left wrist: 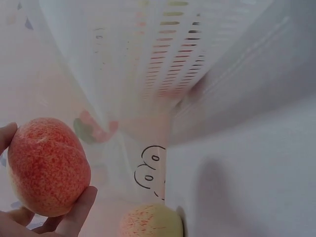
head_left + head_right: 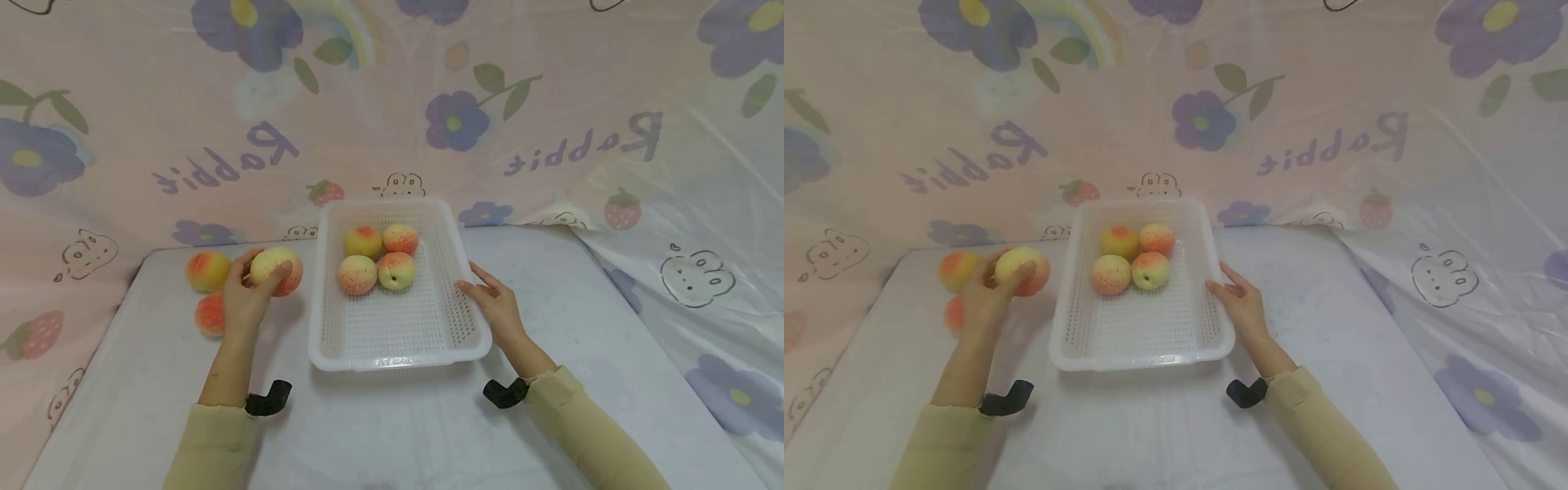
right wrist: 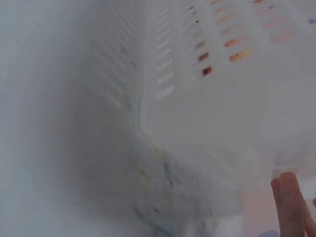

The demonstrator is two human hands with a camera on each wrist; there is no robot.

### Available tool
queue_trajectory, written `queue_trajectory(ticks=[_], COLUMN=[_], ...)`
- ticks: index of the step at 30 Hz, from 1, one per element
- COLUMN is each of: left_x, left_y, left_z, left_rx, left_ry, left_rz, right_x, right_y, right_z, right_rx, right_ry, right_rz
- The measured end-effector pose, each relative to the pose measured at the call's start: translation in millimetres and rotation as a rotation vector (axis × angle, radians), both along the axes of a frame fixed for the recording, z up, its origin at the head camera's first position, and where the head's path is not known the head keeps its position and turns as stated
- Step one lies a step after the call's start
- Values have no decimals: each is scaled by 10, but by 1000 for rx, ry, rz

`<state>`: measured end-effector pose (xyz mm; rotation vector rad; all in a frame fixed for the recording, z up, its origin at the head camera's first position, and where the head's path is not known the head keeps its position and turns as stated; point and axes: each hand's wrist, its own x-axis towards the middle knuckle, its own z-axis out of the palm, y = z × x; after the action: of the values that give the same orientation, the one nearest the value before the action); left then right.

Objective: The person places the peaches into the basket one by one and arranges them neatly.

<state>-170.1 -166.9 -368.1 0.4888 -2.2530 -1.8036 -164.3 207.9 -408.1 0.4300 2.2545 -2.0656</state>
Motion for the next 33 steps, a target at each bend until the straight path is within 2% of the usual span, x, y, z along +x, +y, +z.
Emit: queue_trajectory(ticks=[6, 11, 20, 24, 33], left_x=[-2, -12, -34, -67, -155], left_y=[43, 85, 197, 291, 478], left_z=[101, 148, 337, 419, 579], left_rx=[32, 40, -23, -65, -99], left_ry=[-26, -13, 31, 54, 130], left_rz=[-17, -53, -167, -197, -291], right_x=[-4, -5, 0, 4, 11], right_y=[8, 9, 3, 7, 3], right_z=[15, 8, 7, 1, 1], right_rx=[-9, -5, -11, -10, -12], right_ry=[-11, -12, -6, 10, 28], right_rz=[3, 4, 3, 5, 2])
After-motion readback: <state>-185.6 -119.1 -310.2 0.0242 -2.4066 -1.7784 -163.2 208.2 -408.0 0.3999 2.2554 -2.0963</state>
